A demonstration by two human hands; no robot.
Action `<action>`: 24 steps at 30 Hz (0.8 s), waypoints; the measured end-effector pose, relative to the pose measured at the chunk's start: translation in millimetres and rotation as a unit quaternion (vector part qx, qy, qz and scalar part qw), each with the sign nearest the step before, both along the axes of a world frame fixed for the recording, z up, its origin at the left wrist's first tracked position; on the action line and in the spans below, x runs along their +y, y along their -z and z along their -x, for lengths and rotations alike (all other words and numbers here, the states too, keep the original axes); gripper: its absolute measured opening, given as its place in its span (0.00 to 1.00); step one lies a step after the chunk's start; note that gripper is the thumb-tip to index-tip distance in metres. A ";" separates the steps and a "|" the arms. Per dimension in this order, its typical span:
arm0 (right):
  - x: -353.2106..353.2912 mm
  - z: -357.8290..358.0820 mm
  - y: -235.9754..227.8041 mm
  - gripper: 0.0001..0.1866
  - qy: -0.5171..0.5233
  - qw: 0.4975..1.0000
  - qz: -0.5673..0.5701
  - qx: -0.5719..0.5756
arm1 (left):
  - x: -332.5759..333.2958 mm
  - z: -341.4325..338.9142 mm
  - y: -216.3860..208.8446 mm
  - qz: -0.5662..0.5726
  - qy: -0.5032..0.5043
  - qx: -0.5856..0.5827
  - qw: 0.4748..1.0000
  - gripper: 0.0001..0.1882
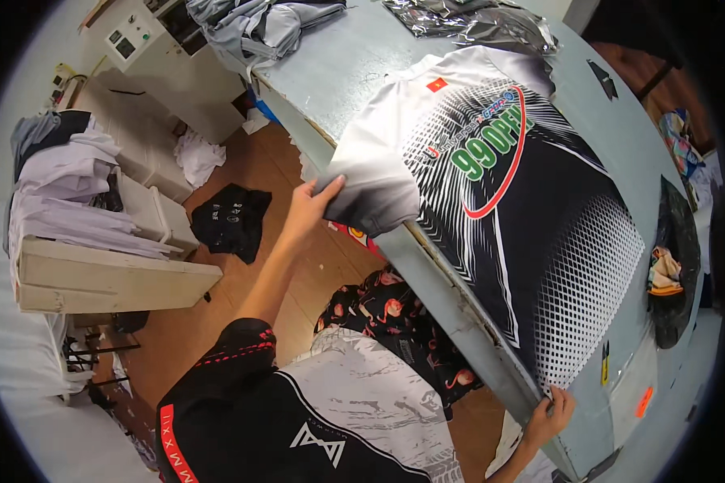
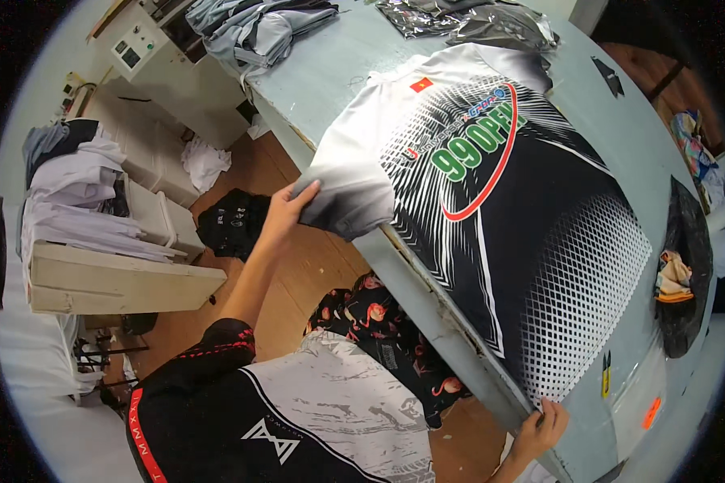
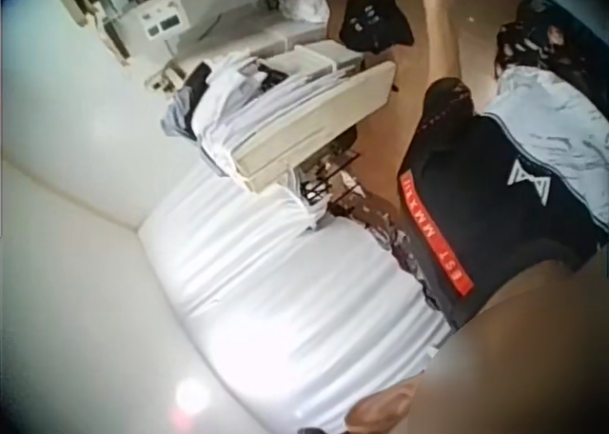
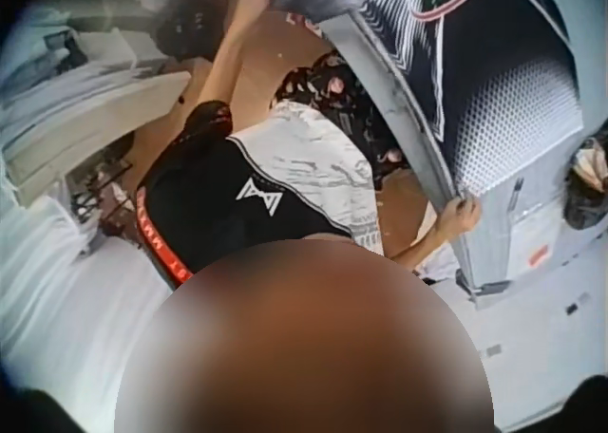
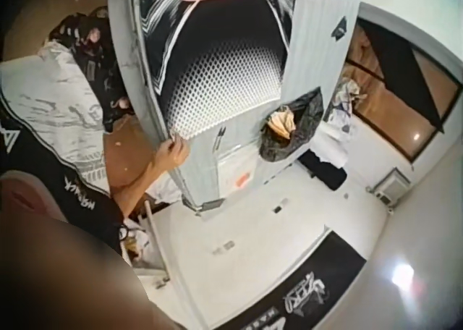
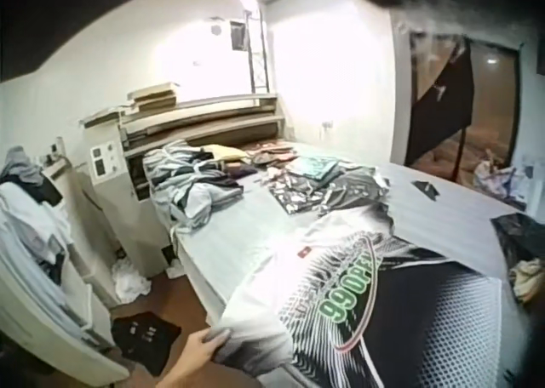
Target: Trim loose threads from a jersey using nippers, fold the jersey, and place it into a plastic packaging bag.
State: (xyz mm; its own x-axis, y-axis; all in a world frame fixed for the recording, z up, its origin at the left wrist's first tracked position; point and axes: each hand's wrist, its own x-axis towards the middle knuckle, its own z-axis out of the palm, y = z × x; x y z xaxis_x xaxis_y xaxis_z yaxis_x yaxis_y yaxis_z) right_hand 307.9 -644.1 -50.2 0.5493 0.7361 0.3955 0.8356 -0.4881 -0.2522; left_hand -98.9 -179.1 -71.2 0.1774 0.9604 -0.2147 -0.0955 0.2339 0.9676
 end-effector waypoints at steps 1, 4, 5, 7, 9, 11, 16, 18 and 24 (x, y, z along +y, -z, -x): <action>-4.9 -3.4 -6.8 0.18 0.003 1.000 0.003 -0.002 | 2.2 3.1 -9.5 0.008 0.014 -0.016 1.000 0.21; -7.7 -20.6 -27.3 0.16 0.037 0.997 0.031 0.064 | 1.2 17.0 -50.1 0.030 0.012 0.023 0.999 0.20; -8.8 -22.1 -35.9 0.16 0.018 0.996 0.011 0.092 | -2.4 20.8 -58.0 0.052 0.009 0.049 0.997 0.20; -5.0 -26.3 -52.3 0.15 -0.005 0.993 -0.010 0.117 | -6.1 18.4 -79.9 0.054 -0.008 0.023 0.998 0.18; 0.1 -23.3 -69.1 0.13 -0.026 0.977 -0.108 0.183 | -14.1 10.2 -105.6 0.036 -0.050 -0.043 0.997 0.20; 3.3 -47.9 -77.0 0.12 -0.023 0.971 -0.131 0.201 | -0.7 -3.0 -129.9 0.029 -0.045 -0.069 0.996 0.21; 53.2 -142.8 -91.5 0.13 0.051 0.914 -0.177 0.361 | 92.6 -88.8 -173.8 -0.033 0.044 -0.047 0.997 0.17; 89.2 -181.6 -76.7 0.17 0.054 0.866 -0.217 0.447 | 146.7 -132.2 -155.8 -0.042 0.090 -0.009 0.995 0.16; 112.8 -222.4 -32.6 0.29 0.143 0.881 -0.129 0.433 | 190.1 -155.3 -92.9 -0.423 -0.040 0.371 0.826 0.33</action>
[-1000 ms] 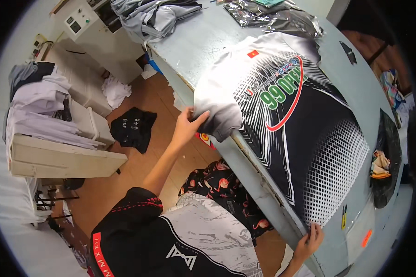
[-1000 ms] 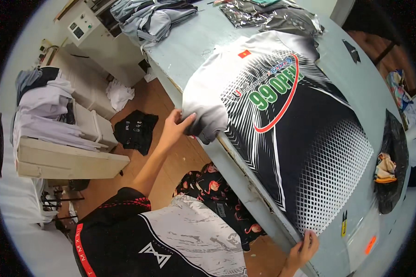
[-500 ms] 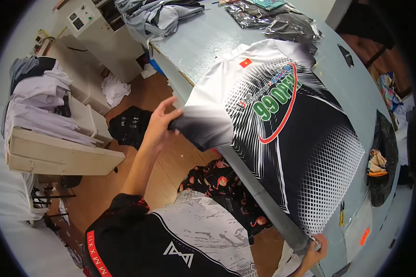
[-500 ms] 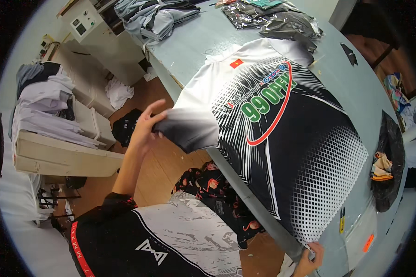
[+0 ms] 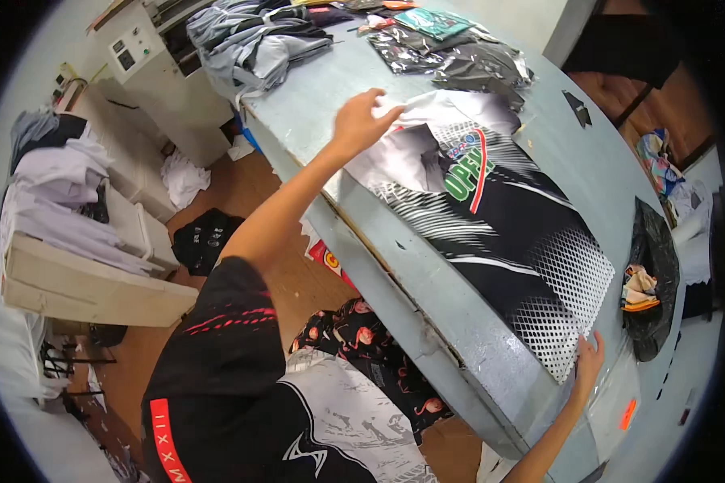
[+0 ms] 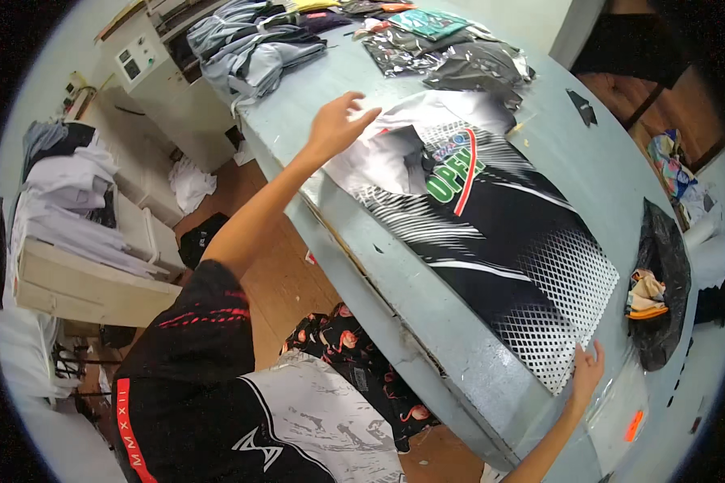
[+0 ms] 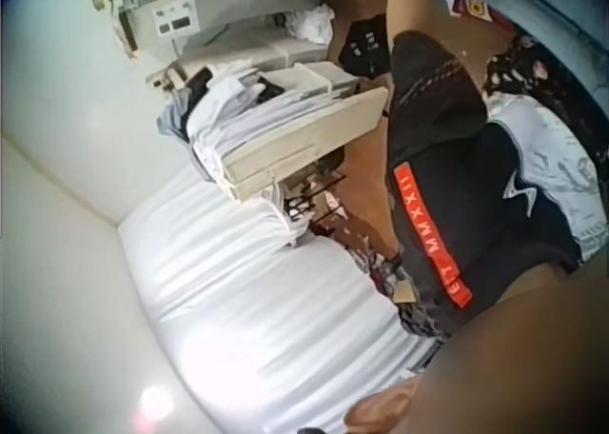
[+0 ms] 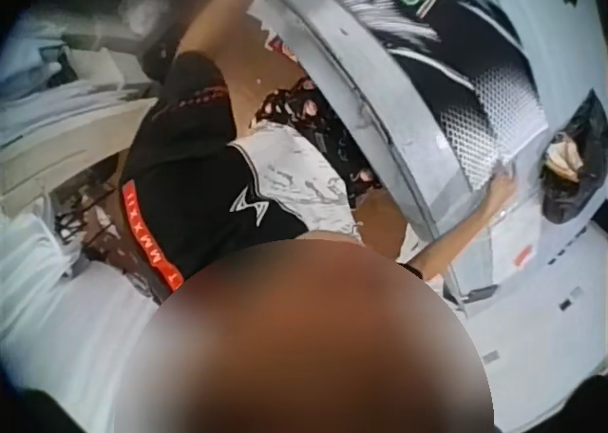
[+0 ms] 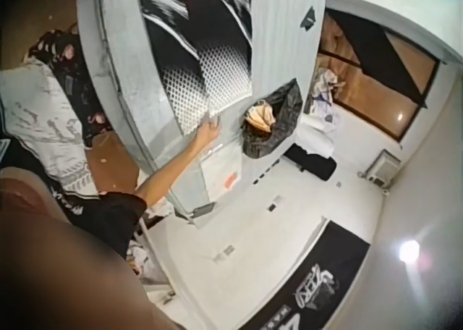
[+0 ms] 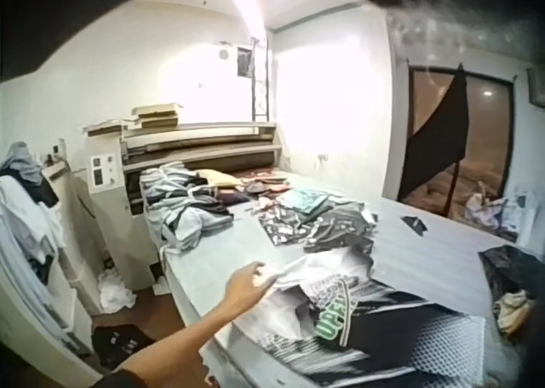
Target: Trim loose threads from a jersey using nippers, fold the jersey, and place it into a plastic packaging bag.
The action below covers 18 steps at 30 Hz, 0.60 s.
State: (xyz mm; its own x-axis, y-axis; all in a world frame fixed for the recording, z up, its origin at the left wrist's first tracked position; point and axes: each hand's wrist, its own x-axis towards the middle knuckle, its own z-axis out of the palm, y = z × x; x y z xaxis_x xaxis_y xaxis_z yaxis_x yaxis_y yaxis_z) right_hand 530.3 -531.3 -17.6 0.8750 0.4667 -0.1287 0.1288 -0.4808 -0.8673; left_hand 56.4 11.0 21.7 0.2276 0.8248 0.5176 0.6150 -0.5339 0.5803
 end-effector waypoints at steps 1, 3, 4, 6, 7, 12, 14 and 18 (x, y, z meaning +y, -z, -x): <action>-8.7 10.6 1.4 0.31 0.002 1.000 0.010 -0.027 | -8.5 9.0 6.1 -0.065 -0.021 0.061 0.996 0.34; -21.8 10.9 6.1 0.29 0.001 1.000 0.004 -0.028 | -9.1 29.2 23.3 -0.097 -0.023 0.141 0.985 0.31; -30.7 -0.3 8.2 0.26 -0.029 0.999 0.022 -0.039 | -7.8 35.6 32.6 -0.132 -0.028 0.214 0.967 0.29; -28.6 -6.6 14.7 0.24 -0.062 0.996 0.040 -0.047 | 7.4 42.2 37.6 -0.082 0.019 0.227 0.970 0.25; -25.9 -8.3 20.4 0.22 -0.059 0.994 0.034 -0.082 | 15.1 40.7 40.2 -0.034 0.064 0.235 0.969 0.22; -27.3 -38.2 35.4 0.18 -0.021 0.976 0.031 -0.214 | 25.8 -3.1 37.0 -0.008 0.083 0.106 0.991 0.17; -3.8 -25.0 32.4 0.22 -0.012 0.979 0.007 -0.206 | 28.5 -6.6 41.1 -0.037 0.066 0.120 0.990 0.17; 13.3 9.4 12.5 0.30 -0.004 0.988 0.010 -0.154 | 22.7 15.2 29.5 -0.030 0.066 0.102 0.992 0.17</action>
State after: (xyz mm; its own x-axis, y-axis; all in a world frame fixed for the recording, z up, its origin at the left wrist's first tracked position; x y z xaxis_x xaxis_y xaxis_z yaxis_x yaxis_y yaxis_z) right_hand 520.9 -518.0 -30.1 0.8706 0.4737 0.1327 0.3883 -0.4960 -0.7767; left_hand 41.3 33.7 -7.8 0.4364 0.7496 0.4976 0.6391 -0.6476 0.4150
